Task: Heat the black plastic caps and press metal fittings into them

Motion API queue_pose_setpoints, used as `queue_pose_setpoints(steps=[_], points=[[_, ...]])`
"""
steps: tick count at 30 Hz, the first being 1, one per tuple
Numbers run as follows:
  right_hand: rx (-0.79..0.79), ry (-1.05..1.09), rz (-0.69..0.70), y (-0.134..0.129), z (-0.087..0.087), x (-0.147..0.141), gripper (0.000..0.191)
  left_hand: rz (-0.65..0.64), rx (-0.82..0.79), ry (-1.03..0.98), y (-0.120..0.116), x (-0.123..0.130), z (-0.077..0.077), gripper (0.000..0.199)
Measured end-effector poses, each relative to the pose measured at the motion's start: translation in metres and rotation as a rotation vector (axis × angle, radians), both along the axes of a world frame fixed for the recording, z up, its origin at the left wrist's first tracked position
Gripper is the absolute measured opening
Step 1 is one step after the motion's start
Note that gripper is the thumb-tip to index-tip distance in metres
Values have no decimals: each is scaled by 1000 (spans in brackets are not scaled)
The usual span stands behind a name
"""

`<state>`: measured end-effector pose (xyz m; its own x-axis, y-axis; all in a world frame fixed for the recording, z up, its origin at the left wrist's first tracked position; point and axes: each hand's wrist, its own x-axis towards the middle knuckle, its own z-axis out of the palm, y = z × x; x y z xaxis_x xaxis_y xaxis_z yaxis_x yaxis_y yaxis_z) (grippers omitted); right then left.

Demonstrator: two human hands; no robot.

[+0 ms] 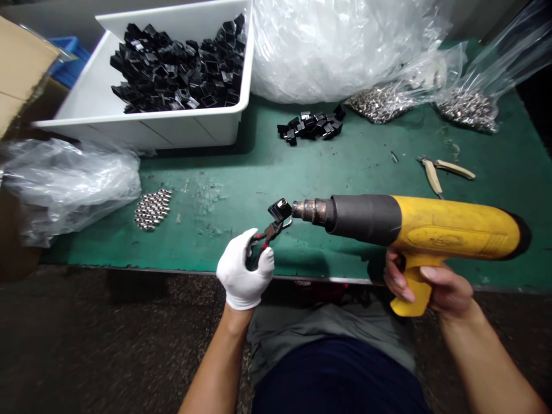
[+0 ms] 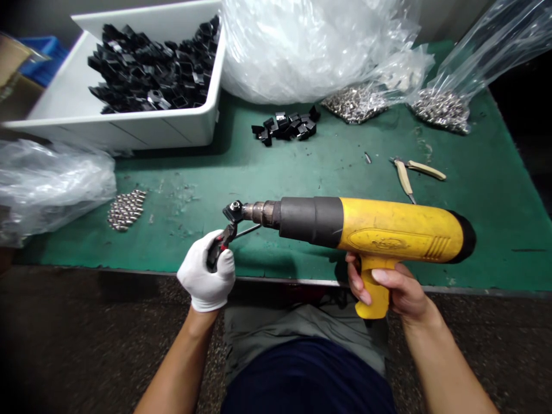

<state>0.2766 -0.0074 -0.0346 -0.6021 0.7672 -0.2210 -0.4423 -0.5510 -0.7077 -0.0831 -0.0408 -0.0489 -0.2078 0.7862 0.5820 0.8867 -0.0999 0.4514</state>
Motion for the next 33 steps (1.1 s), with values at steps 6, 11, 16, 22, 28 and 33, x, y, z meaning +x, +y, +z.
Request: queue_pose_setpoints(steps=[6, 11, 16, 22, 28, 33], points=[[8, -21, -5, 0, 2, -1, 39, 24, 9, 20, 0, 1, -1, 39], [8, -87, -8, -1, 4, -1, 38, 39, 6, 36, 0, 0, -3, 40], [13, -107, -1, -2, 0, 2, 40, 68, -20, 46, 0, 1, -3, 41], [16, -101, -9, -2, -1, 1, 39, 45, -6, 42, 0, 0, -4, 40], [8, -130, -23, -2, 1, 1, 39, 39, -2, 40, 0, 0, -4, 40], [4, -125, -27, -2, 3, -1, 39, 40, -5, 46, 0, 0, -4, 40]])
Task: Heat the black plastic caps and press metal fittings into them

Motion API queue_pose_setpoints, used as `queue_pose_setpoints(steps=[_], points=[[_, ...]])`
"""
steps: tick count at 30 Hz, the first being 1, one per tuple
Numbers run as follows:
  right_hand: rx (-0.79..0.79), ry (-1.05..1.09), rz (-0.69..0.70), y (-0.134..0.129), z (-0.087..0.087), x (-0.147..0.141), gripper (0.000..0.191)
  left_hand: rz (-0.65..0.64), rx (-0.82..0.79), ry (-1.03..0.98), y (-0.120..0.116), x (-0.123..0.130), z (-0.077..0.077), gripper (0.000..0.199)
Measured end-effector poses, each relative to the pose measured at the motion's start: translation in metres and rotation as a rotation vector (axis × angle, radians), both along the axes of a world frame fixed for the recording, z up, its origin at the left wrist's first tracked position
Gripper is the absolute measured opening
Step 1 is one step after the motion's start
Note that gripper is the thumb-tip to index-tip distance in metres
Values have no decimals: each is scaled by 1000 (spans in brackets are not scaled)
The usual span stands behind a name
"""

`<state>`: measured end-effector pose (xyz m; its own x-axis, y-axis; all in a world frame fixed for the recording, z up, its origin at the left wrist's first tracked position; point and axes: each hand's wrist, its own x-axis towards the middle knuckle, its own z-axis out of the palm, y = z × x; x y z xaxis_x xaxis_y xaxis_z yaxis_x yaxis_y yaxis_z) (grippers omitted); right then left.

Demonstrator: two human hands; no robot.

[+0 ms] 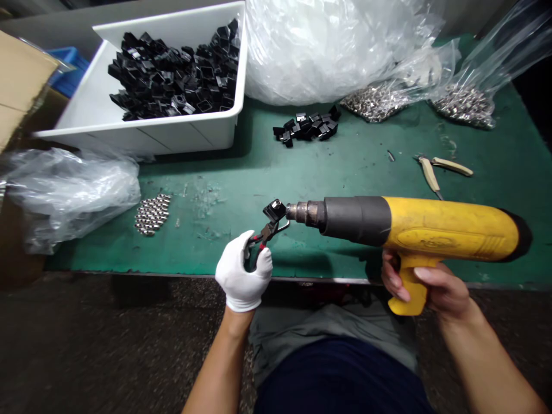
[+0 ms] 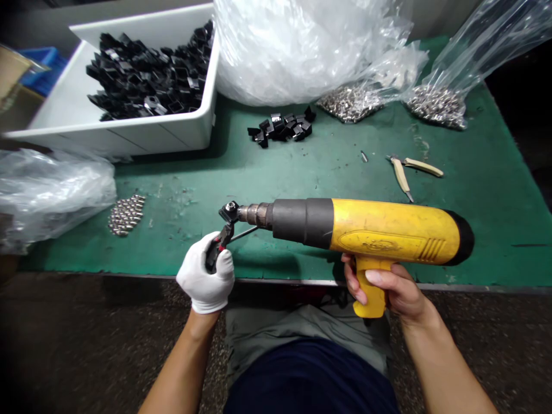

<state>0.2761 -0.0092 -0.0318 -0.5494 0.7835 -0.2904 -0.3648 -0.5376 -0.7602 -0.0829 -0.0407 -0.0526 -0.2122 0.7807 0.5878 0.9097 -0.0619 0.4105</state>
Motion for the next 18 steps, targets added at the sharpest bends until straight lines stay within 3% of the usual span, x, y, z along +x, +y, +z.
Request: queue_pose_setpoints(steps=[18], points=[[-27, 16, -6, 3, 4, -2, 37, -5, -5, 3, 0, 1, 0, 42]])
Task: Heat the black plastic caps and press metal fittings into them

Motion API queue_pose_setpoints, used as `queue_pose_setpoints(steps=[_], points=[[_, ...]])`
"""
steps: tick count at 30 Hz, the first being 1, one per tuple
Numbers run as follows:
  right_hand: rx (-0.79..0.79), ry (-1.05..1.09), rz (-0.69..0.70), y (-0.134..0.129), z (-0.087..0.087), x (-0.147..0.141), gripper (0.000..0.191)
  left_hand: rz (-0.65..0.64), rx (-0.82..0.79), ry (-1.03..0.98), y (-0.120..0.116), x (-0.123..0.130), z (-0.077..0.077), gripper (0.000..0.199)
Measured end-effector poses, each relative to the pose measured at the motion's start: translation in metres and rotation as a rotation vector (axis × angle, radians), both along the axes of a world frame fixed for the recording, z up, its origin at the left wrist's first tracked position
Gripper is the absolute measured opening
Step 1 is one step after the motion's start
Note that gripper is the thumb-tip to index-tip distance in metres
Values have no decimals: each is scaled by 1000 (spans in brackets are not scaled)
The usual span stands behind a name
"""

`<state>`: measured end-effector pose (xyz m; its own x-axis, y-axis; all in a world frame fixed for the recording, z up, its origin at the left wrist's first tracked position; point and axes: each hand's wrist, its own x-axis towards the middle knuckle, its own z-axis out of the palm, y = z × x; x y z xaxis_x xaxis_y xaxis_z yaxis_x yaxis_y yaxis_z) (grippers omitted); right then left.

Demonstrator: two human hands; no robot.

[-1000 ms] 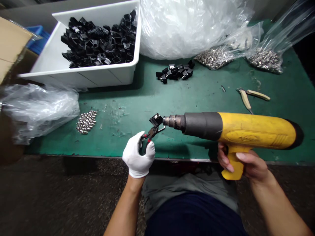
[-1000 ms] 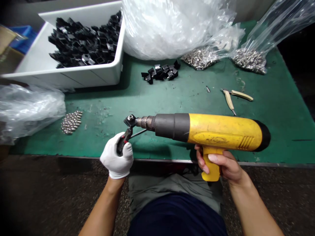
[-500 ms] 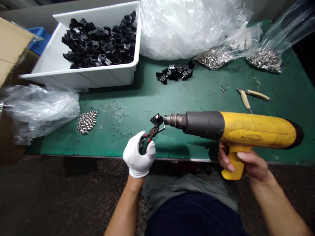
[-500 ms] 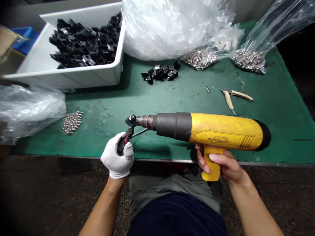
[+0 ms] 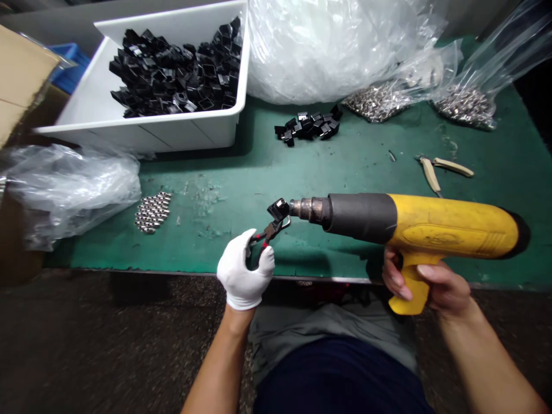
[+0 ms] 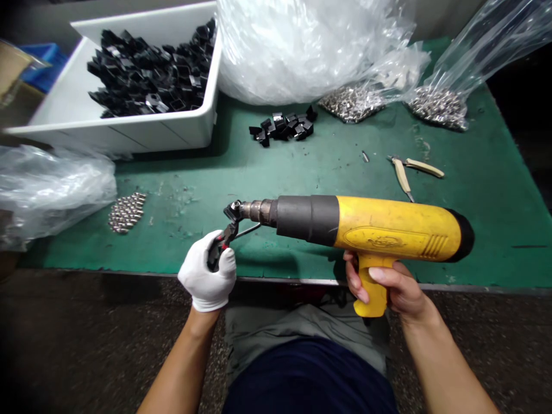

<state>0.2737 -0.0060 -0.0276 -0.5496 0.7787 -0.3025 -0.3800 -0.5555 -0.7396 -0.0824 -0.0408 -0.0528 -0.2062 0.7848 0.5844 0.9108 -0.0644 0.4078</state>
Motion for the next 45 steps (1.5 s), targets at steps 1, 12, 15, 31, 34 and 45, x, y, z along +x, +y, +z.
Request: queue_pose_setpoints(steps=[1, 12, 15, 31, 34, 45], points=[[1, 3, -1, 0, 0, 0, 37, 3, -3, -1, 0, 0, 0, 42], [29, 62, 6, -2, -3, 0, 40, 17, -23, 6, -1, 0, 0, 43], [34, 75, 10, -2, -3, 0, 40, 8, -14, 3, -1, 0, 0, 43], [-12, 96, 29, -1, -3, 1, 37, -50, 31, -49, -1, 1, 1, 44], [-24, 107, 22, -1, -3, 1, 37, -62, 24, -49, -1, 0, 1, 45], [-63, 92, 9, -1, -2, 0, 35, -58, 33, -37, -2, -1, -2, 47]])
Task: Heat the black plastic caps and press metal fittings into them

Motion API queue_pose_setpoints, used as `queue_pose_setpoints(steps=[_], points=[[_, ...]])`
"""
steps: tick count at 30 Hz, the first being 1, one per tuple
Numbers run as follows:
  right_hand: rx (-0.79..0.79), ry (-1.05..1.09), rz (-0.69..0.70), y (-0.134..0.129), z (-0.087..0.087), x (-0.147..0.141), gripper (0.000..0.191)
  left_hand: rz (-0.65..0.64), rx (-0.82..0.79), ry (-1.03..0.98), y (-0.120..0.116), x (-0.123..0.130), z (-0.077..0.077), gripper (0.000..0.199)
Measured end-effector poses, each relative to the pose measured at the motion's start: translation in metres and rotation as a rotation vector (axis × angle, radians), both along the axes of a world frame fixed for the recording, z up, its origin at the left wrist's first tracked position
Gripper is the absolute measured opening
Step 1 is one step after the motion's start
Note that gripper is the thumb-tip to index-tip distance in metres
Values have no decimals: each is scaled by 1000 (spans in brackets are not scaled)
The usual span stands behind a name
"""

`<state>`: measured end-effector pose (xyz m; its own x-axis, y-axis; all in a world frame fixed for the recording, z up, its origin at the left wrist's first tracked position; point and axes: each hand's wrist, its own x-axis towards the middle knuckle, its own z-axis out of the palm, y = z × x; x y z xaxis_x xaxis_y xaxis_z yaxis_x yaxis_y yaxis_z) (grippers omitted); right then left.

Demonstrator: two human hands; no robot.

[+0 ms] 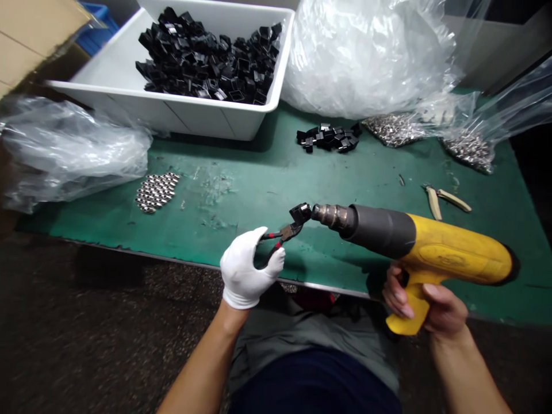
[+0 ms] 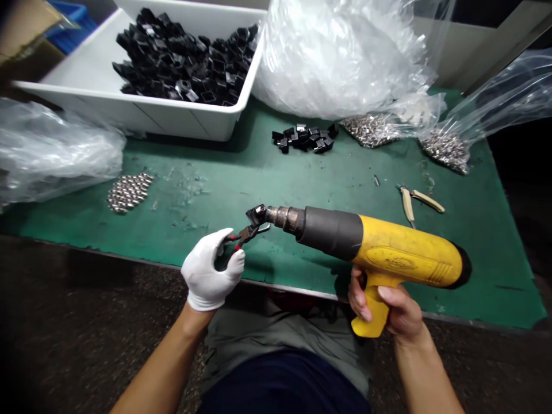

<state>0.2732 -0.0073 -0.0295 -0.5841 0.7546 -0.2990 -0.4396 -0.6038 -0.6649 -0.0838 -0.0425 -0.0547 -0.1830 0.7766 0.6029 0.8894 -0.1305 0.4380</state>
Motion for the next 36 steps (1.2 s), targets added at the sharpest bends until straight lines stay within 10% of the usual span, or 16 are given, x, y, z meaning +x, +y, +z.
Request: queue_pose_setpoints(steps=[36], points=[[49, 36, 8, 3, -3, -2, 35, 21, -8, 13, 3, 1, 2, 40]])
